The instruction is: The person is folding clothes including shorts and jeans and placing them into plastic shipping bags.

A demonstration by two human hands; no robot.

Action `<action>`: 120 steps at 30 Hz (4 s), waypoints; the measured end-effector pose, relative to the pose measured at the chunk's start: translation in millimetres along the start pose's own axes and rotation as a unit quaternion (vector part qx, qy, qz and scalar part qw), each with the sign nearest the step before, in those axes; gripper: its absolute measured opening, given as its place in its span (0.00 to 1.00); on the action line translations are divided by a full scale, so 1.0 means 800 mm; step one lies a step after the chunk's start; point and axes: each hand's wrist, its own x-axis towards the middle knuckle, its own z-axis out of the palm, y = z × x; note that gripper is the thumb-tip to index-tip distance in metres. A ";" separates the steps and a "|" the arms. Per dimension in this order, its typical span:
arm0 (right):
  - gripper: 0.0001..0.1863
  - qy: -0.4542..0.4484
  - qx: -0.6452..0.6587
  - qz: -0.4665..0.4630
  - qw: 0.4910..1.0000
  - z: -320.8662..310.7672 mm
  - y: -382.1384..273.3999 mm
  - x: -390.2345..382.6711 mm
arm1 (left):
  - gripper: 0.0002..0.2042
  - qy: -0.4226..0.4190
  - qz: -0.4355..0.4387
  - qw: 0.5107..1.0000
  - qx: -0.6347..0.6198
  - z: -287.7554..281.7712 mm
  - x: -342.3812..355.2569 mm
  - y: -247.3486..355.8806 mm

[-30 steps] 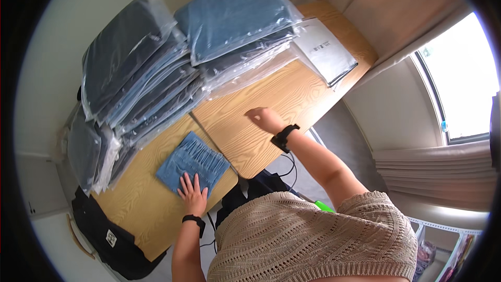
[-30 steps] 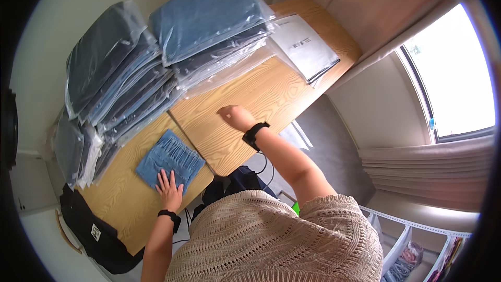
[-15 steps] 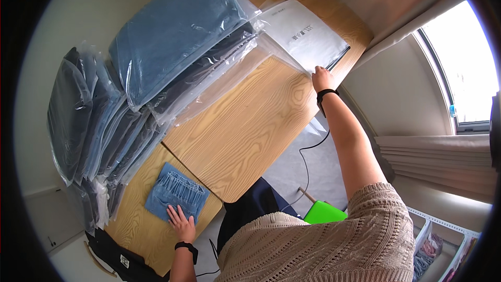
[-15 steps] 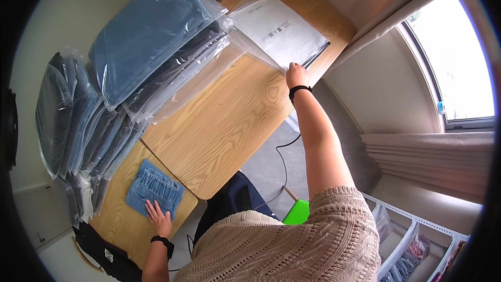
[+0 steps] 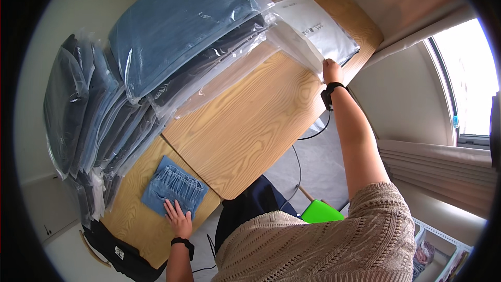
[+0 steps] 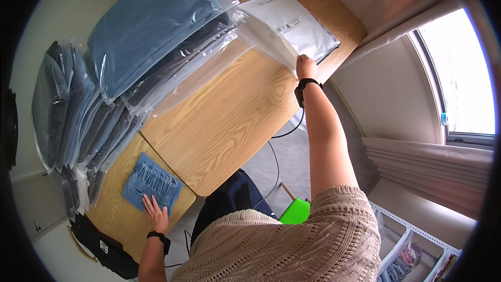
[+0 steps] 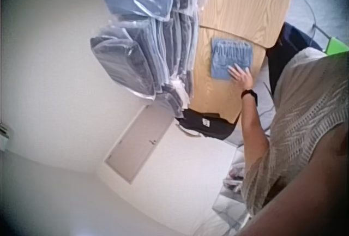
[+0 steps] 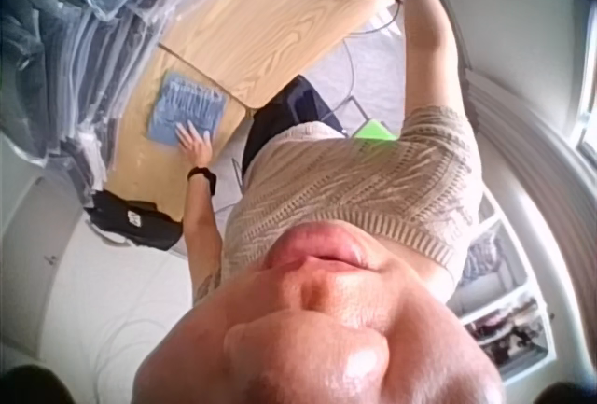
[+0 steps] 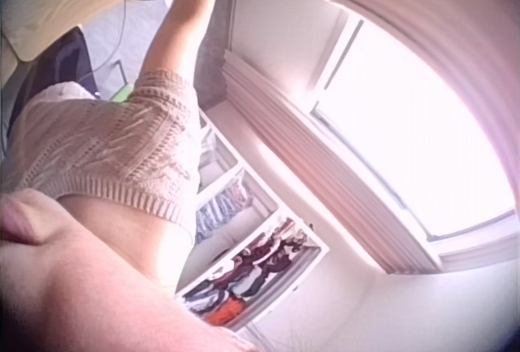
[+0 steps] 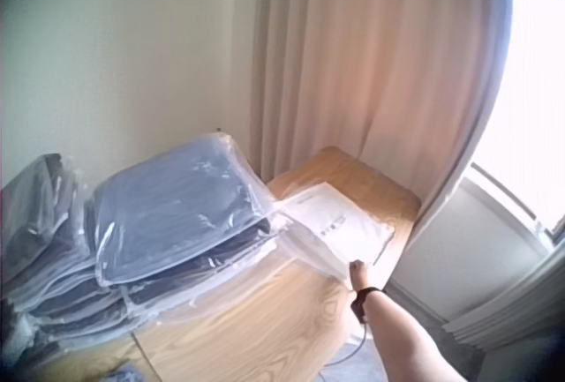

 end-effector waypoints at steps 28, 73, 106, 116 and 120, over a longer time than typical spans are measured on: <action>0.03 -0.487 0.408 -0.630 0.447 -0.187 -0.481 -0.721 | 0.24 0.042 0.025 0.727 -0.685 -0.076 -0.134 -0.163; 0.32 -0.443 0.695 0.268 0.499 -0.011 -0.424 -0.627 | 0.13 0.302 -0.186 0.914 -0.197 0.172 -0.224 -0.225; 0.29 -0.855 0.323 0.134 0.383 0.007 -0.486 -0.682 | 0.27 0.437 -0.129 0.871 -0.184 0.118 -0.202 -0.197; 0.27 -0.866 0.272 0.111 0.405 -0.002 -0.525 -0.685 | 0.25 0.426 -0.139 0.880 -0.157 0.116 -0.207 -0.197; 0.25 -0.845 0.308 0.136 0.415 -0.006 -0.542 -0.683 | 0.24 0.407 -0.132 0.896 -0.118 0.126 -0.218 -0.205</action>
